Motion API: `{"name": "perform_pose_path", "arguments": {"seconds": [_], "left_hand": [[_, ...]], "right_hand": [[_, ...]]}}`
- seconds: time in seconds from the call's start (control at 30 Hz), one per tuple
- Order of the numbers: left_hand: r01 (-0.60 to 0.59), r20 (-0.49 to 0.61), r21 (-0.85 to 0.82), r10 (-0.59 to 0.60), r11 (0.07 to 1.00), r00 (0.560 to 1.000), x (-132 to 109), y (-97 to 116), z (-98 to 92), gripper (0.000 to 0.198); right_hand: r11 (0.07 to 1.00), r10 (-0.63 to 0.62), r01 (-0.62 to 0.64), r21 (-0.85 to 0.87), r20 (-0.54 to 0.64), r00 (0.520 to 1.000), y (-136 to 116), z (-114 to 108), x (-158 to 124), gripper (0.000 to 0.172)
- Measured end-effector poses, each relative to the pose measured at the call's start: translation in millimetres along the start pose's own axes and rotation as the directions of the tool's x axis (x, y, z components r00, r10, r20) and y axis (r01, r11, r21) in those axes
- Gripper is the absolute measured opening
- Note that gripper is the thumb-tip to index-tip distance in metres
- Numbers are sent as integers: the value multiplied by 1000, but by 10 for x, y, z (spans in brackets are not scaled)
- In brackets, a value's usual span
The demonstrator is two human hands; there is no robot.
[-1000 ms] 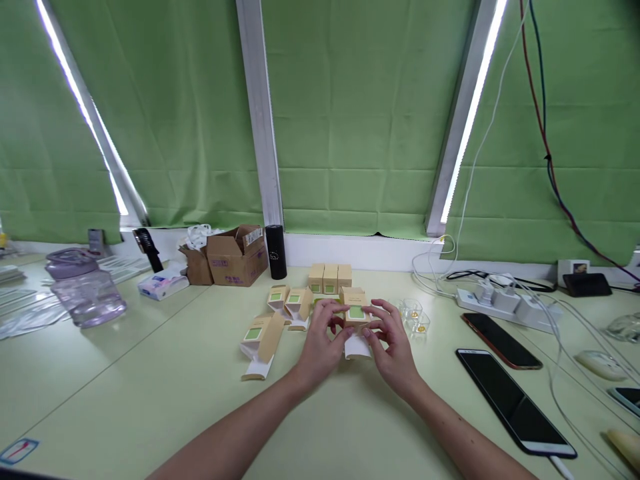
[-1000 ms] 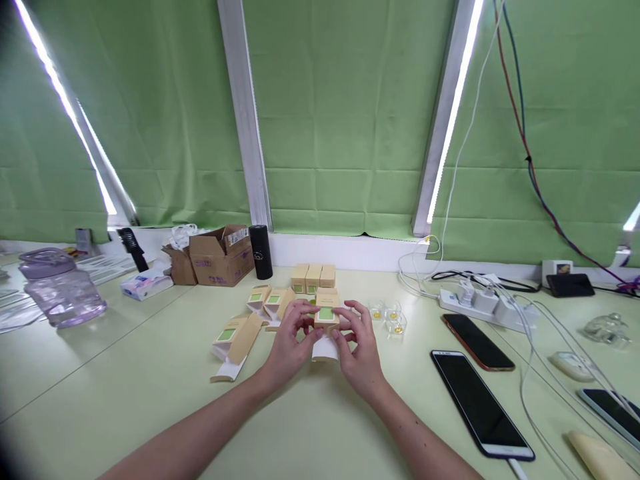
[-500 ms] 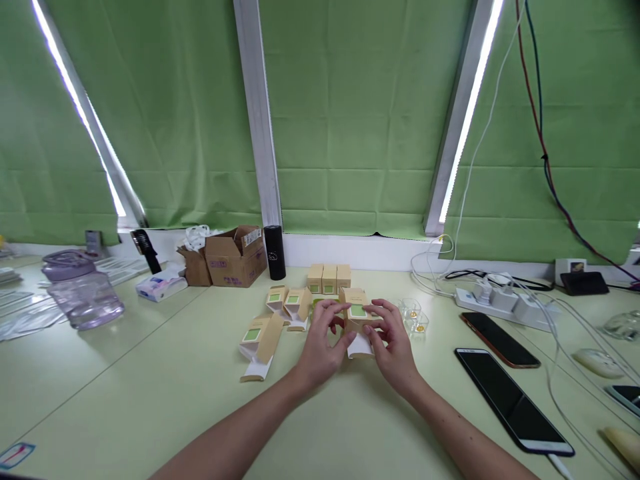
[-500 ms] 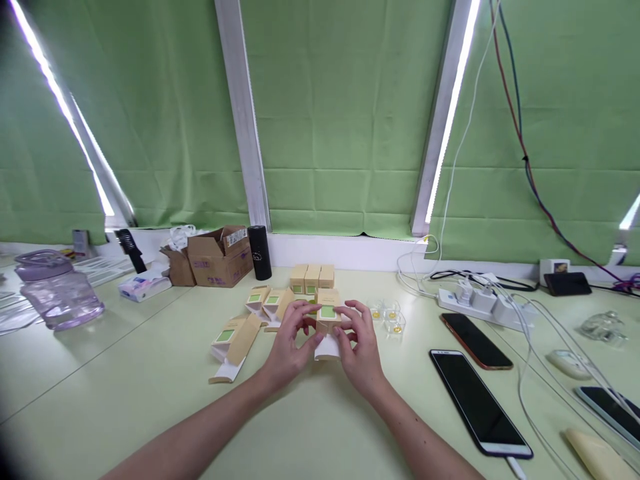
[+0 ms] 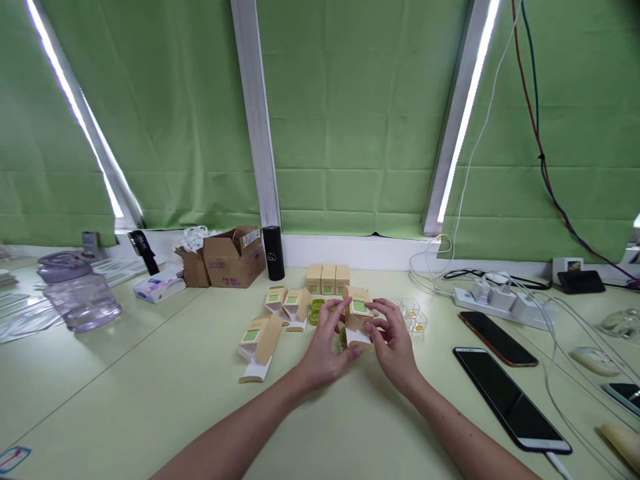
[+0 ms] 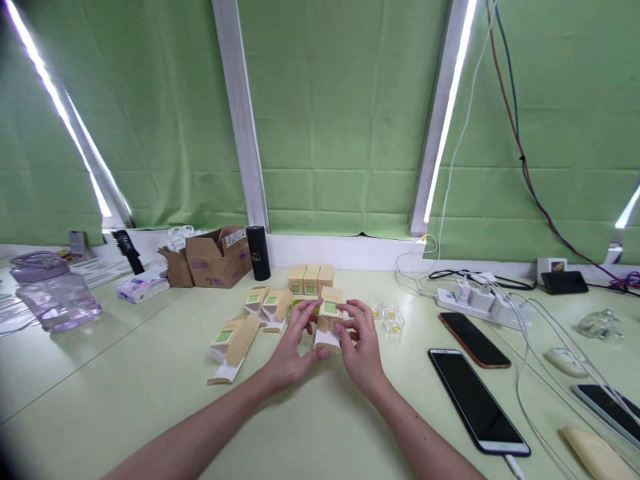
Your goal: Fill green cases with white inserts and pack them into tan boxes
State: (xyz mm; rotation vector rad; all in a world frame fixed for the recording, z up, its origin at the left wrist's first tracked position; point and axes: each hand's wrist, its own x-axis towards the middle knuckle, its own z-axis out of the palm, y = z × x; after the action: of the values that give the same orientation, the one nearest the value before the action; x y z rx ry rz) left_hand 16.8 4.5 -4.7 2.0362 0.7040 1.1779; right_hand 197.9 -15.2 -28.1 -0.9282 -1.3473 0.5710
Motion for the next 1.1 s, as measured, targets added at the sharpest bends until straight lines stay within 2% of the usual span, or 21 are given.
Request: {"name": "perform_pose_path", "arguments": {"seconds": [0.3,0.63,1.1], "left_hand": [[-9,-56,-63,5,998,998,28,2,-19,68],[52,-90,-226,-74,973,993,35,-87,4,56],[82,-116,-296,-121,952,986,60,-105,7,53]], "right_hand": [[1000,-2,2,-1,40,999,-10,13,-17,31],[999,-41,39,20,118,992,-50,-9,-45,36],[997,-78,74,29,168,983,-101,-13,-70,36]]}}
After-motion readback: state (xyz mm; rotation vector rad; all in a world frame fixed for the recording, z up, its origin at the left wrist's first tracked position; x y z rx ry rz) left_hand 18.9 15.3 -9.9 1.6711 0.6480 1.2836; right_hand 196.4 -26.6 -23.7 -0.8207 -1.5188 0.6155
